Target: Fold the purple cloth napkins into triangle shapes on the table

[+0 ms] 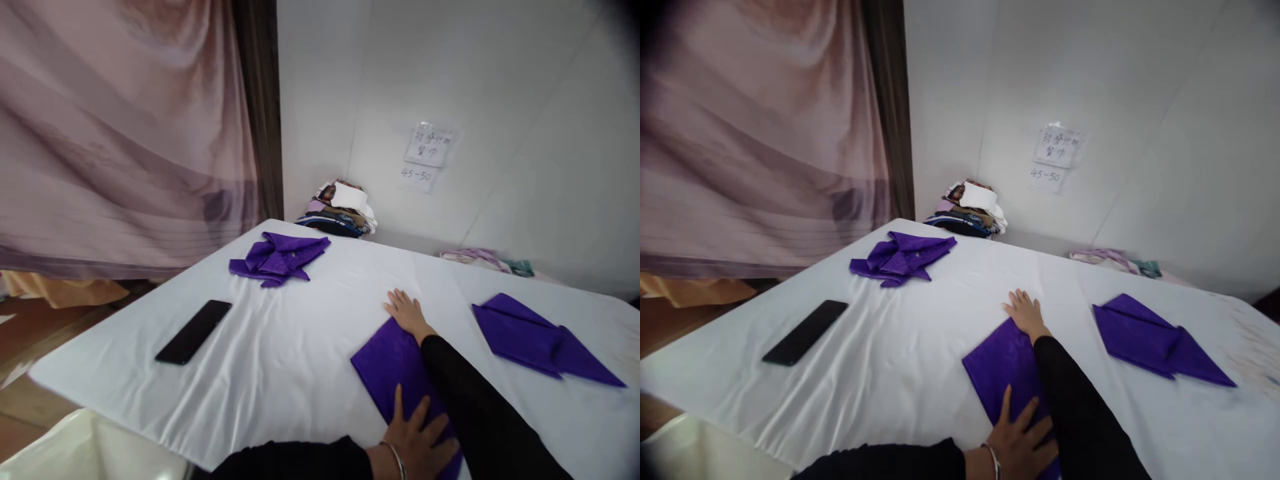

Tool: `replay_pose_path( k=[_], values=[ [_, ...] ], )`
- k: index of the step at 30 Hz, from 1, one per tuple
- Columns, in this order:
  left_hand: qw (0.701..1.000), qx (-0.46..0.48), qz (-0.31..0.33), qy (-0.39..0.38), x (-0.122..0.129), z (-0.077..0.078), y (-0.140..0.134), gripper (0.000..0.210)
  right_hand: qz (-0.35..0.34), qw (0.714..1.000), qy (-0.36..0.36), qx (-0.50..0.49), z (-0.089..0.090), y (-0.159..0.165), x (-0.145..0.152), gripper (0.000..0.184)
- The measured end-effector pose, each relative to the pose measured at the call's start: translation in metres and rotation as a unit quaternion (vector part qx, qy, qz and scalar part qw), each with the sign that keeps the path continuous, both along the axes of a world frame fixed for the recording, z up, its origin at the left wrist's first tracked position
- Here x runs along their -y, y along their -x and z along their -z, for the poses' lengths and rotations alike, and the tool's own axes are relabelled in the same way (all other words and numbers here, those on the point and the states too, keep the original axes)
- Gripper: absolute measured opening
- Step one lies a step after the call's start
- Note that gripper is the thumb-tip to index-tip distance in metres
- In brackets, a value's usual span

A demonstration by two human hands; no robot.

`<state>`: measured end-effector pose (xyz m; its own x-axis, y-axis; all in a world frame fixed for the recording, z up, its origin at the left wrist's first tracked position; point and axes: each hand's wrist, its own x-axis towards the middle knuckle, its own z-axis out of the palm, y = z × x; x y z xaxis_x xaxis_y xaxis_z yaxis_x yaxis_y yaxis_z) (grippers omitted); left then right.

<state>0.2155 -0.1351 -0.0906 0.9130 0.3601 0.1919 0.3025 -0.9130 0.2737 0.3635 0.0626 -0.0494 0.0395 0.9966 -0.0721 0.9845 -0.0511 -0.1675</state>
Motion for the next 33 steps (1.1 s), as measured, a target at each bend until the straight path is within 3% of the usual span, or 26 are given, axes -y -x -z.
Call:
replay_pose_path(
  k=[4, 8, 12, 14, 16, 18, 21, 24, 28, 33],
  values=[
    [0.994, 0.016, 0.021, 0.107, 0.001, -0.037, 0.017, 0.069, 0.11, 0.99, -0.014, -0.086, -0.014, -0.029, 0.001, 0.059],
    [0.992, 0.007, 0.02, 0.128, 0.0, -0.054, 0.021, 0.067, 0.138, 0.979, -0.041, -0.146, -0.027, -0.042, 0.03, 0.062],
    [0.992, -0.014, 0.021, 0.12, -0.002, -0.054, 0.019, 0.068, 0.015, 0.982, -0.079, -0.172, -0.022, -0.031, 0.093, 0.061],
    [0.993, -0.024, 0.02, 0.111, -0.002, -0.053, 0.018, 0.068, -0.068, 0.984, -0.065, -0.153, -0.014, -0.026, 0.126, 0.059],
    [0.994, -0.032, 0.015, 0.101, -0.002, -0.053, 0.017, 0.067, -0.103, 0.987, -0.045, -0.116, -0.006, -0.028, 0.153, 0.057],
    [0.995, -0.039, 0.009, 0.09, -0.002, -0.053, 0.016, 0.066, -0.068, 0.994, -0.041, -0.076, -0.002, -0.041, 0.17, 0.054],
    [0.996, -0.04, 0.006, 0.08, -0.002, -0.054, 0.014, 0.065, 0.052, 0.996, -0.065, -0.042, 0.001, -0.07, 0.183, 0.052],
    [0.997, -0.025, 0.002, 0.078, -0.003, -0.055, 0.014, 0.067, 0.126, 0.983, -0.104, -0.089, 0.001, -0.091, 0.192, 0.053],
    [0.997, 0.012, 0.004, 0.077, -0.002, -0.059, 0.022, 0.073, 0.148, 0.95, -0.173, -0.211, -0.001, -0.093, 0.21, 0.057],
    [0.997, 0.031, 0.016, 0.064, 0.002, -0.066, 0.043, 0.041, 0.161, 0.922, -0.205, -0.285, 0.003, -0.087, 0.244, 0.053]
  ],
)
